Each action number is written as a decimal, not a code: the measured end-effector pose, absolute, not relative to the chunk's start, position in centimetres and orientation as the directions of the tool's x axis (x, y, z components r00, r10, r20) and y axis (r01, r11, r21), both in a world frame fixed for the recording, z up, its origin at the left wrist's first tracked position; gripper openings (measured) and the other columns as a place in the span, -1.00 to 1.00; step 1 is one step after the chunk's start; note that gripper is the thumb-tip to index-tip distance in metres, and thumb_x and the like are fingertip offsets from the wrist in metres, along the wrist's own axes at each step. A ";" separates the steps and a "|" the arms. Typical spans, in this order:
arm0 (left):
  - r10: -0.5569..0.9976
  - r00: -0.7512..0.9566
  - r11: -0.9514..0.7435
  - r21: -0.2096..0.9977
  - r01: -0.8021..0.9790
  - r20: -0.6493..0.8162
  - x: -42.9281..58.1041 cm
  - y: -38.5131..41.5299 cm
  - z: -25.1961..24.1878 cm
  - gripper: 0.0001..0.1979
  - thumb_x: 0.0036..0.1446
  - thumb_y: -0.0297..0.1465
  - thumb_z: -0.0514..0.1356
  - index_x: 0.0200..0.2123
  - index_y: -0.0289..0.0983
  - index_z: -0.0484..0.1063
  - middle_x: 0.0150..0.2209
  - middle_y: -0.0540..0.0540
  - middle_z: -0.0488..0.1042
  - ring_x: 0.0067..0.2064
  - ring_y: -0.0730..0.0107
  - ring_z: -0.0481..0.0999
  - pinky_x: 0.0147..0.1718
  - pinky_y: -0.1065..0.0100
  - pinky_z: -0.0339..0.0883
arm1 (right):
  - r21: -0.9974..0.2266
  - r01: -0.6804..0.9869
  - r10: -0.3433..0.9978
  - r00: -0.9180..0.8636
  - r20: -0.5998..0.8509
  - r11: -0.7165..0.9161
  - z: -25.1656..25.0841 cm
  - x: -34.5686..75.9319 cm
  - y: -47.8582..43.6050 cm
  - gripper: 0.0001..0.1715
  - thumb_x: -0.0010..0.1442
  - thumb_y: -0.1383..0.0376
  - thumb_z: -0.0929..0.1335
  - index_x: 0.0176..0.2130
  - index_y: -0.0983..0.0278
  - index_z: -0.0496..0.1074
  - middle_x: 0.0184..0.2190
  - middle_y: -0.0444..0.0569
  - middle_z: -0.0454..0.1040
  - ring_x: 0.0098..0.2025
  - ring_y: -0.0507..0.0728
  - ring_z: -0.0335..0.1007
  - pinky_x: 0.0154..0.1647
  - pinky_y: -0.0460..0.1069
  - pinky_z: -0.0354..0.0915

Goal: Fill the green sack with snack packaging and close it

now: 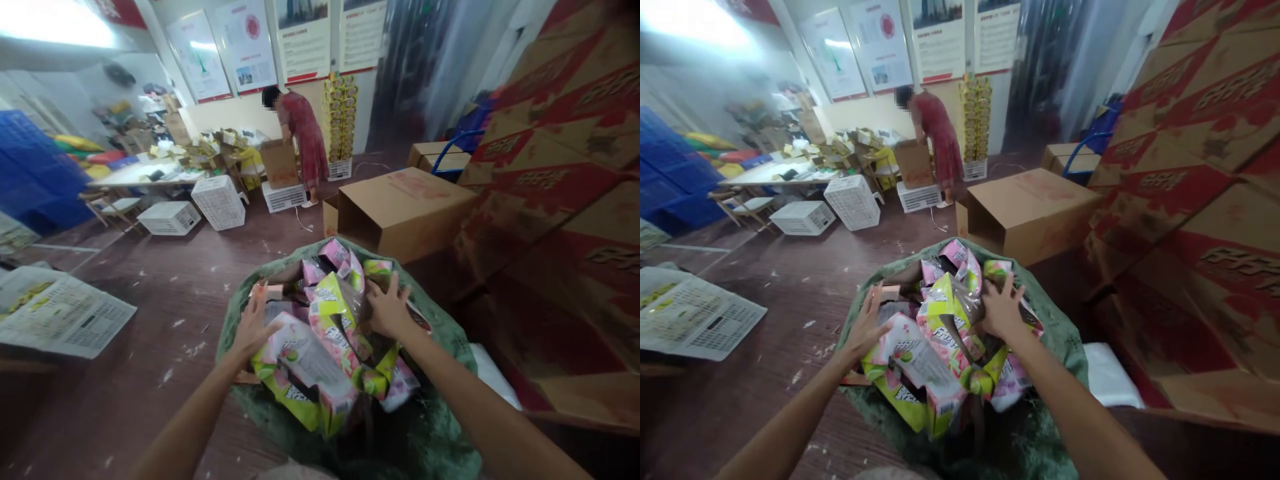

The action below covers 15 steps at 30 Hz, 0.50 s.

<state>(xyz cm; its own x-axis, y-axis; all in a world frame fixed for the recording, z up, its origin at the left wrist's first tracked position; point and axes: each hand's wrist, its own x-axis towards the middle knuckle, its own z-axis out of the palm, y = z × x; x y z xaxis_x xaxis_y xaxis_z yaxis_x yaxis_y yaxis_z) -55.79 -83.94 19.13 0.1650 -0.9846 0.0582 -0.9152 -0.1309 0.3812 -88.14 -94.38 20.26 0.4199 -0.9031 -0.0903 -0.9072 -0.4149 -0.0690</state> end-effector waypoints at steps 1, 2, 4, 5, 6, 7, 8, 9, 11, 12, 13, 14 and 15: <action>-0.991 0.129 -0.108 0.369 -0.923 0.033 -56.9 -84.9 18.5 -0.05 0.07 0.01 0.14 0.38 -0.20 -0.24 0.39 -0.30 -0.20 0.34 -0.16 -0.03 0.19 -0.15 0.03 | -0.071 -0.890 -0.885 0.456 -0.100 -0.450 19.9 -87.6 -94.5 -0.10 -0.13 -0.11 0.43 0.10 0.31 0.40 0.30 0.20 0.05 0.29 0.75 -0.58 0.10 0.62 -0.35; -0.994 0.107 -0.094 0.344 -0.934 0.018 -58.2 -85.9 18.1 -0.05 0.07 0.03 0.13 0.38 -0.15 -0.26 0.39 -0.26 -0.16 0.32 -0.18 0.01 0.18 -0.17 0.03 | -0.076 -0.878 -0.872 0.479 -0.101 -0.473 19.4 -87.2 -94.6 -0.10 -0.14 -0.11 0.43 0.08 0.34 0.42 0.31 0.23 0.01 0.30 0.73 -0.58 0.12 0.60 -0.32; -0.993 0.105 -0.115 0.285 -0.952 -0.051 -60.9 -87.6 18.0 -0.10 0.05 0.06 0.12 0.37 -0.04 -0.19 0.38 -0.19 -0.08 0.27 -0.25 0.08 0.14 -0.23 0.03 | -0.088 -0.864 -0.863 0.502 -0.057 -0.496 17.9 -86.6 -94.6 -0.13 -0.11 -0.14 0.41 0.02 0.39 0.45 0.30 0.28 0.00 0.33 0.65 -0.54 0.18 0.52 -0.24; -0.988 0.114 -0.138 0.263 -0.955 -0.102 -62.1 -88.2 18.0 -0.15 0.06 0.06 0.11 0.36 0.00 -0.13 0.37 -0.17 -0.05 0.24 -0.27 0.12 0.11 -0.23 0.05 | -0.096 -0.862 -0.865 0.501 -0.023 -0.497 17.0 -86.5 -94.6 -0.16 -0.07 -0.15 0.39 -0.01 0.41 0.46 0.30 0.29 0.01 0.34 0.60 -0.49 0.19 0.48 -0.21; -0.981 0.130 -0.163 0.249 -0.955 -0.147 -63.0 -88.7 17.9 -0.19 0.07 0.07 0.09 0.34 0.02 -0.07 0.36 -0.17 -0.02 0.22 -0.28 0.15 0.09 -0.22 0.08 | -0.106 -0.864 -0.869 0.494 0.009 -0.492 16.0 -86.5 -94.5 -0.20 -0.03 -0.15 0.37 -0.04 0.42 0.45 0.30 0.30 0.03 0.35 0.55 -0.44 0.21 0.44 -0.18; -0.974 0.151 -0.189 0.235 -0.953 -0.171 -63.7 -89.0 17.6 -0.21 0.07 0.08 0.08 0.33 0.03 -0.03 0.36 -0.18 -0.01 0.20 -0.29 0.16 0.07 -0.21 0.11 | -0.120 -0.865 -0.873 0.487 0.036 -0.488 15.1 -86.5 -94.3 -0.22 0.00 -0.14 0.35 -0.04 0.42 0.44 0.30 0.29 0.04 0.36 0.51 -0.39 0.22 0.41 -0.16; -0.970 0.178 -0.212 0.216 -0.953 -0.164 -64.1 -89.1 17.2 -0.21 0.07 0.10 0.08 0.33 0.02 -0.02 0.36 -0.20 -0.02 0.19 -0.30 0.17 0.05 -0.20 0.12 | -0.138 -0.865 -0.876 0.479 0.057 -0.482 14.2 -86.5 -94.2 -0.23 0.03 -0.14 0.34 -0.05 0.43 0.42 0.30 0.29 0.05 0.36 0.49 -0.35 0.23 0.39 -0.16; -0.970 0.209 -0.230 0.188 -0.955 -0.125 -64.3 -89.1 16.6 -0.19 0.06 0.11 0.07 0.33 0.01 -0.02 0.36 -0.22 -0.04 0.18 -0.31 0.16 0.05 -0.20 0.12 | -0.154 -0.866 -0.879 0.471 0.072 -0.476 13.5 -86.5 -94.0 -0.24 0.05 -0.14 0.33 -0.04 0.43 0.41 0.30 0.28 0.06 0.36 0.47 -0.32 0.24 0.37 -0.16; -0.969 0.246 -0.244 0.114 -0.963 0.002 -64.4 -88.8 15.0 -0.15 0.04 0.12 0.08 0.34 -0.02 -0.04 0.36 -0.25 -0.09 0.19 -0.34 0.13 0.07 -0.22 0.07 | -0.181 -0.865 -0.883 0.459 0.097 -0.469 12.2 -86.4 -93.5 -0.27 0.07 -0.13 0.32 -0.05 0.42 0.39 0.29 0.28 0.08 0.35 0.45 -0.28 0.25 0.33 -0.17; -0.968 0.245 -0.241 0.078 -0.967 0.049 -64.3 -88.5 14.1 -0.14 0.04 0.11 0.09 0.35 -0.05 -0.04 0.37 -0.27 -0.11 0.20 -0.35 0.10 0.09 -0.23 0.04 | -0.191 -0.863 -0.884 0.455 0.105 -0.467 11.7 -86.4 -93.2 -0.29 0.08 -0.13 0.31 -0.06 0.42 0.39 0.29 0.27 0.08 0.35 0.44 -0.27 0.26 0.31 -0.18; -0.969 0.238 -0.235 0.053 -0.971 0.072 -64.3 -88.3 13.1 -0.15 0.05 0.09 0.10 0.35 -0.09 -0.02 0.37 -0.28 -0.12 0.22 -0.36 0.07 0.10 -0.23 0.01 | -0.200 -0.862 -0.885 0.453 0.107 -0.465 11.2 -86.3 -92.9 -0.30 0.10 -0.13 0.29 -0.08 0.41 0.39 0.29 0.27 0.09 0.35 0.43 -0.26 0.26 0.30 -0.19; -0.969 0.235 -0.233 0.039 -0.972 0.073 -64.2 -88.1 12.0 -0.15 0.05 0.06 0.11 0.34 -0.13 0.00 0.37 -0.29 -0.12 0.23 -0.38 0.04 0.12 -0.23 -0.02 | -0.206 -0.863 -0.887 0.450 0.106 -0.462 10.7 -86.3 -92.6 -0.32 0.12 -0.13 0.28 -0.09 0.40 0.39 0.29 0.26 0.10 0.35 0.42 -0.26 0.26 0.29 -0.19; -0.968 0.245 -0.243 0.036 -0.969 0.057 -64.2 -87.9 10.9 -0.16 0.06 0.02 0.13 0.34 -0.18 0.02 0.37 -0.31 -0.11 0.24 -0.39 0.01 0.13 -0.23 -0.04 | -0.210 -0.862 -0.888 0.449 0.104 -0.461 10.2 -86.3 -92.3 -0.33 0.13 -0.13 0.26 -0.11 0.39 0.39 0.29 0.26 0.10 0.35 0.42 -0.25 0.26 0.28 -0.19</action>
